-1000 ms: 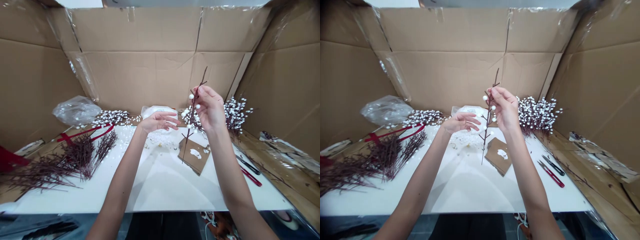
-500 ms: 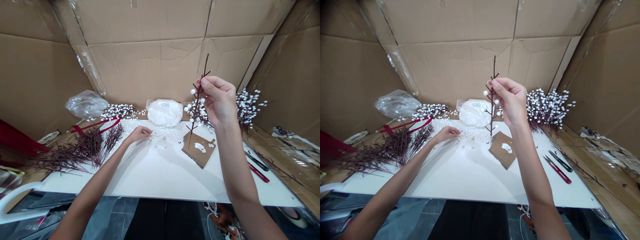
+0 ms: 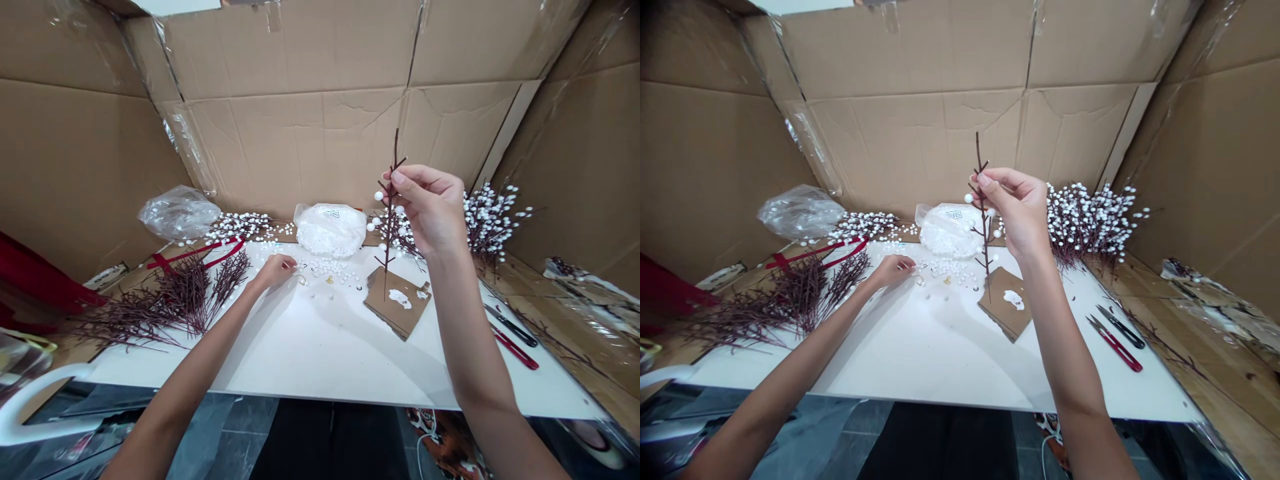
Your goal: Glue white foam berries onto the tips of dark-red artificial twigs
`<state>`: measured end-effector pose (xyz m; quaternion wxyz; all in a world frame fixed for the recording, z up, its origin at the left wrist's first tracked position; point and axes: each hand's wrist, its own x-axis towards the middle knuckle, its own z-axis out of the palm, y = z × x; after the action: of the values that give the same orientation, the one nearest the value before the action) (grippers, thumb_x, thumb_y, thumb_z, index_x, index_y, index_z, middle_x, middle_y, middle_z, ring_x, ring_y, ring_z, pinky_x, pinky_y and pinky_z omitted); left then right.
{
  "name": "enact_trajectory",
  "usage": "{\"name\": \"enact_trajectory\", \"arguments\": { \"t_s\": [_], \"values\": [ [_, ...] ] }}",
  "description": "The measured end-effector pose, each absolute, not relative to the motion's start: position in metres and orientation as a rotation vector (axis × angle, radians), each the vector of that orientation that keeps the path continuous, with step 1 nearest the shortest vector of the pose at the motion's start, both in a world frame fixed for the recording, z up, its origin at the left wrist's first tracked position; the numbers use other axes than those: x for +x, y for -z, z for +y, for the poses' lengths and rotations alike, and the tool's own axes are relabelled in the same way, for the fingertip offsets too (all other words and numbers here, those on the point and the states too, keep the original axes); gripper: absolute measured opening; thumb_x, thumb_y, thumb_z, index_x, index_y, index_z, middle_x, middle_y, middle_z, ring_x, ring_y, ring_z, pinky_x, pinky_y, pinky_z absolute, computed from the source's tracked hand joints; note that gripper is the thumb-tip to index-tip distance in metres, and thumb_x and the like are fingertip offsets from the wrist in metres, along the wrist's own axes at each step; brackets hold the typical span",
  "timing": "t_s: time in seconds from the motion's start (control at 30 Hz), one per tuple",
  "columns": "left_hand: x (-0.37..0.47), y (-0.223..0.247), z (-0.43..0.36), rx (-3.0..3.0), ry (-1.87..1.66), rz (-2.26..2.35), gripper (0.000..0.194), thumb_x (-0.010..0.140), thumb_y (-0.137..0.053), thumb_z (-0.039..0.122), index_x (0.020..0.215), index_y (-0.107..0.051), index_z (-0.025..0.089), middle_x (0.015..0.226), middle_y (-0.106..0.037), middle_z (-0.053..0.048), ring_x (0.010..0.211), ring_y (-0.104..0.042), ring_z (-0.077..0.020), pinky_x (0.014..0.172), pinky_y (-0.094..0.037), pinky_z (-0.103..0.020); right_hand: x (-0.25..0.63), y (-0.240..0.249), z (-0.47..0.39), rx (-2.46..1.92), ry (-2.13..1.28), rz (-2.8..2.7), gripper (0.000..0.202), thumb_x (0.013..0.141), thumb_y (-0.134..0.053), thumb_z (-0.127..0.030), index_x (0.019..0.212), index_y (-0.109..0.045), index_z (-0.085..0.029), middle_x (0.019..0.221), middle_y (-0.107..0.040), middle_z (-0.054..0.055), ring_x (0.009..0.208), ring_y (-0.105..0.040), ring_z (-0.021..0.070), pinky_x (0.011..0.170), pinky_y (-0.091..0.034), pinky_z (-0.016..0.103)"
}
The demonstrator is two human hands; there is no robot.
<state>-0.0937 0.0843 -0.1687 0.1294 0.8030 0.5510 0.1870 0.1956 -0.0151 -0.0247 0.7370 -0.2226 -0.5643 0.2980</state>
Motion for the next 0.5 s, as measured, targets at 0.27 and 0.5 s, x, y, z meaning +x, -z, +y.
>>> {"name": "enact_trajectory", "arguments": {
  "t_s": [0.27, 0.5],
  "values": [
    [-0.084, 0.185, 0.092, 2.357, -0.404, 1.75, 0.02, 0.076, -0.057, 0.024, 0.085, -0.071, 0.012, 0.079, -0.069, -0.009, 0.081, -0.063, -0.022, 0.076, -0.046, -0.03, 0.193, 0.023, -0.019, -0.539, -0.683, -1.248, 0.011, 0.069, -0.073, -0.03, 0.07, -0.068, -0.021, 0.072, -0.067, -0.001, 0.058, -0.061, 0.0096, 0.063, -0.055, 0.029],
    [-0.08, 0.188, 0.092, 2.262, -0.39, 1.806, 0.033, 0.088, -0.053, 0.033, 0.116, -0.054, 0.015, 0.116, -0.057, -0.009, 0.099, -0.059, -0.02, 0.083, -0.051, -0.041, 0.193, 0.023, -0.019, -0.525, -0.703, -1.243, 0.014, 0.067, -0.075, -0.032, 0.069, -0.068, -0.02, 0.072, -0.068, -0.001, 0.057, -0.059, 0.0088, 0.062, -0.055, 0.028]
  ]
}}
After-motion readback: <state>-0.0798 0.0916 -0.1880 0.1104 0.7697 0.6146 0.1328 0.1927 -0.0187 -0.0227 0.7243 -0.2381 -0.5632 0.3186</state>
